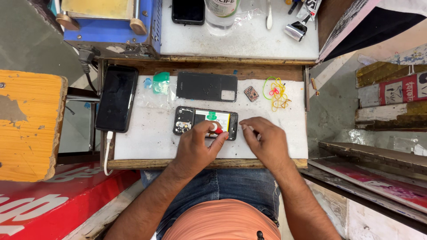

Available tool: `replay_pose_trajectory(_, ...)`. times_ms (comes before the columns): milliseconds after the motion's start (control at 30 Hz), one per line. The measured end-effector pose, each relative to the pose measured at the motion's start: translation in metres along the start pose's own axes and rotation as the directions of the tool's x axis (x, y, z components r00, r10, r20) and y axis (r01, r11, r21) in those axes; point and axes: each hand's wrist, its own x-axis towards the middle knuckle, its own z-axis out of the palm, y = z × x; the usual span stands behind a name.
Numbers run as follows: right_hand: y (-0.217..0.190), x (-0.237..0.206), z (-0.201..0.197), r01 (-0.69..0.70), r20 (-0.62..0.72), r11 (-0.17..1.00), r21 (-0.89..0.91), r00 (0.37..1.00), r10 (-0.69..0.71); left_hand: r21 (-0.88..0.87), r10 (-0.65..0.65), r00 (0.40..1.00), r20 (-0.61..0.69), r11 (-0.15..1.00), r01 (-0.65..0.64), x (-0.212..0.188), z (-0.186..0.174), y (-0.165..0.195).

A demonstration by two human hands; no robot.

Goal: The person uses a red-handled screwdriver to remove screws from a disassembled smartphone, then detaches the back cover and places it on the table. The person continues to remove additional screws from the internal frame and sets them aside.

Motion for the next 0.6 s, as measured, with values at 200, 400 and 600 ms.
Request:
replay_pose_trajectory(200, 0.004, -0.016, 0.011, 0.065, 0.062, 0.998, 0.019, 0.996, -0.066, -0.018, 0.035, 0.999, -0.016, 0.999, -0.036, 0.001, -0.003, 0.003)
replay_pose_trajectory(400, 0.009, -0.016, 0.015, 0.095, 0.066, 0.994, -0.048, 0.994, -0.092, -0.006, 0.049, 0.999, 0.0, 0.999, -0.049, 0.003, -0.003, 0.006)
replay_pose_trajectory(600, 0.012, -0.017, 0.017, 0.034, 0.118, 0.998, -0.058, 0.993, -0.027, -0.051, 0.086, 0.993, 0.086, 0.995, -0.082, 0.007, -0.004, 0.011)
